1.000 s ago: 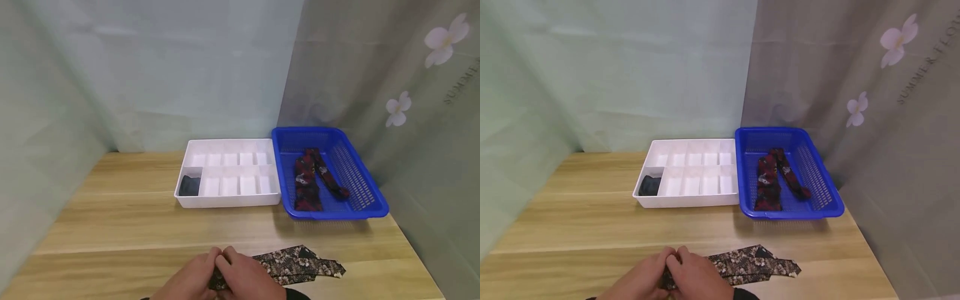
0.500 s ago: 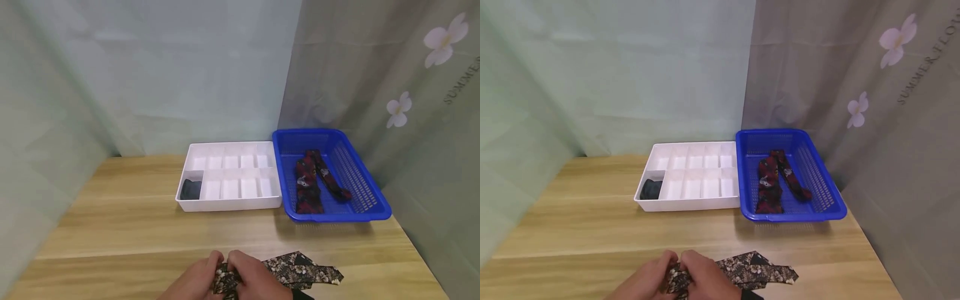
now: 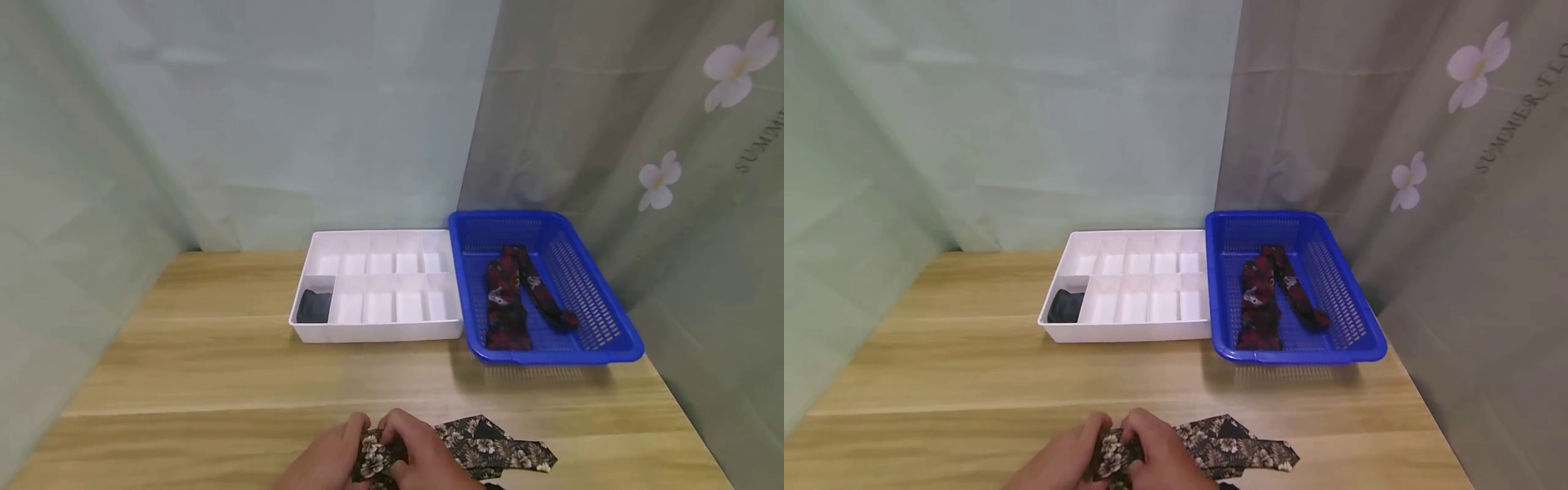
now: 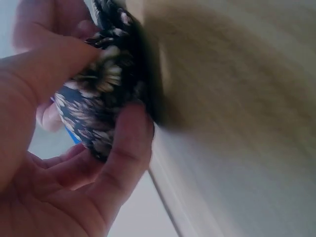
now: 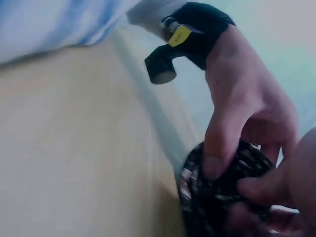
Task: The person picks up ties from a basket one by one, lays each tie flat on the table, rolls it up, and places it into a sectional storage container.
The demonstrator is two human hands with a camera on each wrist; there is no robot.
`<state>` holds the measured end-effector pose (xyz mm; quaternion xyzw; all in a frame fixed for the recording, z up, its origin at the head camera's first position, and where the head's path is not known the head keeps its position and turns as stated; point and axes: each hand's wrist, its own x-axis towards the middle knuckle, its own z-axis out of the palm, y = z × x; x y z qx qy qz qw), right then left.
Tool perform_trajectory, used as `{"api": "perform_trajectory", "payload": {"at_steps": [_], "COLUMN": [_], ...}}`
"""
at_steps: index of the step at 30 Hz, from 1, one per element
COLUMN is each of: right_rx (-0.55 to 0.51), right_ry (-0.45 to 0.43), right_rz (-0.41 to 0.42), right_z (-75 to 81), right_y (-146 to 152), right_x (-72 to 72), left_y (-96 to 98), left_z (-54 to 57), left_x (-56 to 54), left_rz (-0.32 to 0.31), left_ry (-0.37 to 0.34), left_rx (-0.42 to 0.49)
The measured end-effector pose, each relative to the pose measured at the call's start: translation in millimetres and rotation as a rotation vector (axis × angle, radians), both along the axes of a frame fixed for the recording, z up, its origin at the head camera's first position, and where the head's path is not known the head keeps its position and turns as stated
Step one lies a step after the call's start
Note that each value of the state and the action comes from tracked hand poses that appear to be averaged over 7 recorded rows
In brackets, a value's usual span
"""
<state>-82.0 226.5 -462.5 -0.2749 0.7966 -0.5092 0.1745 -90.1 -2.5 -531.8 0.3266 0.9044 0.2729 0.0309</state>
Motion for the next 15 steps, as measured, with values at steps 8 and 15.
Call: {"api": "perform_trajectory", "payload": {"at_steps": [8, 15], "right_rx": [0.185, 0.188], "right_ry": [0.06, 0.269], "right_rz": [0.037, 0.084], "right_z": [2.6, -0.5], "right_y": [1.4, 7.8], "right_x": [-3.3, -15.1], "left_y": [8.6, 1.5], "left_z": [49.0, 26.0], "left_x": [1.3, -9.1], "left_rz": [-0.034, -0.013], "left_ry": [-0.024, 0.01], "left_rx": [-0.03, -0.049]}}
